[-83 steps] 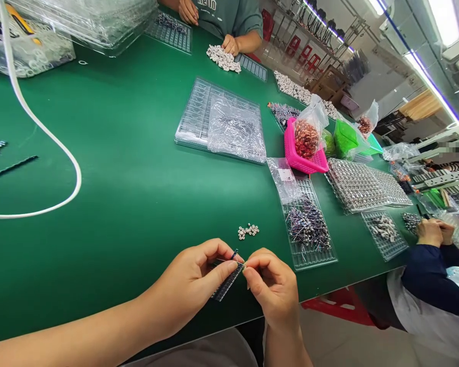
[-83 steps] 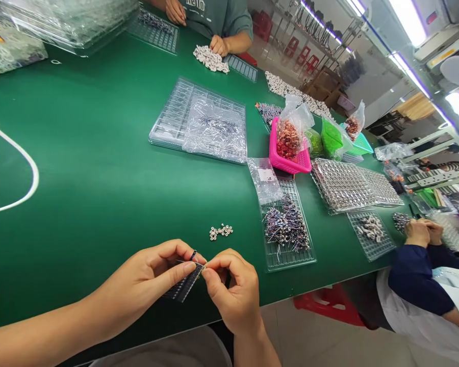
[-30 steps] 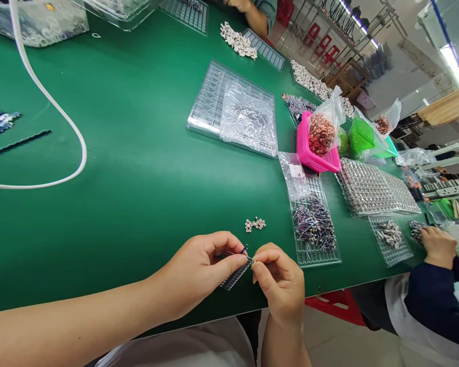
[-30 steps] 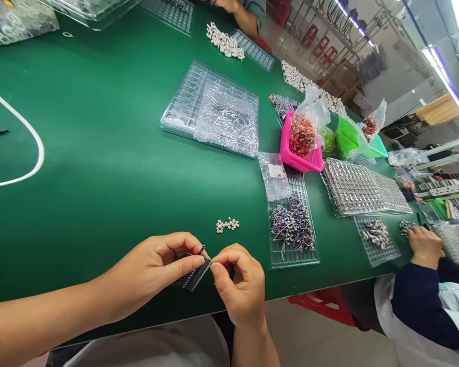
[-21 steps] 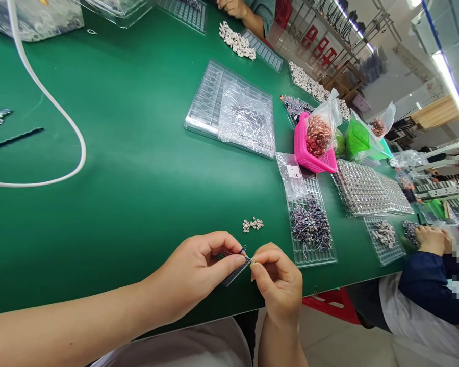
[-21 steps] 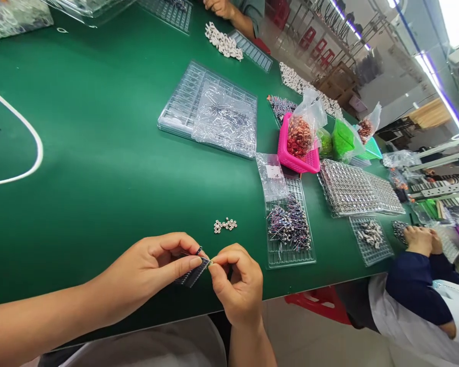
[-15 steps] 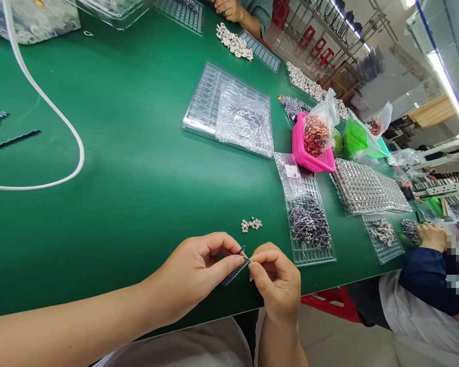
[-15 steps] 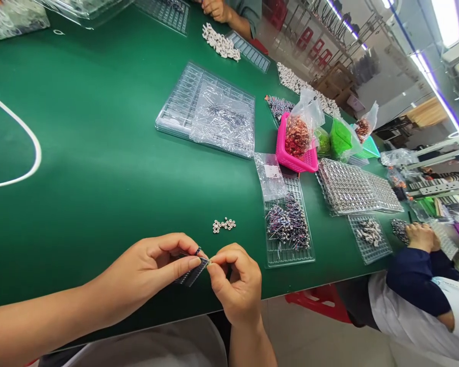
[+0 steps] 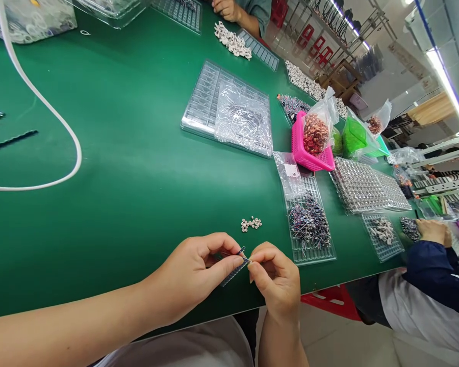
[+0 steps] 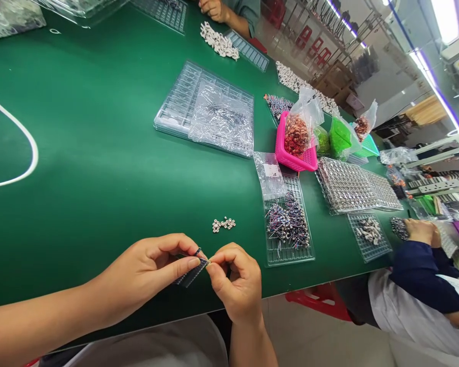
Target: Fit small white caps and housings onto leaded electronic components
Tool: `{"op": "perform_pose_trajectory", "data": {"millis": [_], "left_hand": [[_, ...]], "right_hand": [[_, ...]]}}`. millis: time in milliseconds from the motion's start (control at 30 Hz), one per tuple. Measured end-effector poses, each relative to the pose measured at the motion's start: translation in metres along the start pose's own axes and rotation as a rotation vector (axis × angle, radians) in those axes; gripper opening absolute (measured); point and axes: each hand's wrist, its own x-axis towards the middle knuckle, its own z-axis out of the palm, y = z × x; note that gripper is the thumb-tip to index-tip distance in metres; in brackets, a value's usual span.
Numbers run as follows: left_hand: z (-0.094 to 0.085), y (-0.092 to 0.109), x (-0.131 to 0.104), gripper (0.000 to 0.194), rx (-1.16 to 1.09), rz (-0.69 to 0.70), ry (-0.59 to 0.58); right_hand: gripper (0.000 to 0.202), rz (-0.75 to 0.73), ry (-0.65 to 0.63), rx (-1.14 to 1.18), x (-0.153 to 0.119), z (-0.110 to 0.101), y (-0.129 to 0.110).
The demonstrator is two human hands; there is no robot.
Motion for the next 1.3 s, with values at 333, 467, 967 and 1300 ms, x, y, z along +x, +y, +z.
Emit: {"op": "perform_pose_trajectory", "data": {"millis": [333,467,967,1300], "left_hand": [[0.0004,-0.0025,-0.0002,0.022,-0.03,-0.017,0.002],[0.0004,-0.004,0.0006,0.022,-0.002,0.005,0.002],[0.0013,0.0015,0.0004,0.021,-0.069,-0.056,0.002],[0.0007,0.0029,0.0005,0.02,-0.088,-0.05,-0.008]], "right_hand": [[0.015,0.047,-0.006,0.001,0.0014,-0.0003,-0.0023],[0.015,0.053,-0.009,0.012,0.0014,-0.0003,-0.0028],[0.011,0.055,-0.041,0.095,0.003,-0.0013,-0.0037],[0.003,0.072,-0.059,0.169,0.0015,-0.0014,-0.0019]]}}
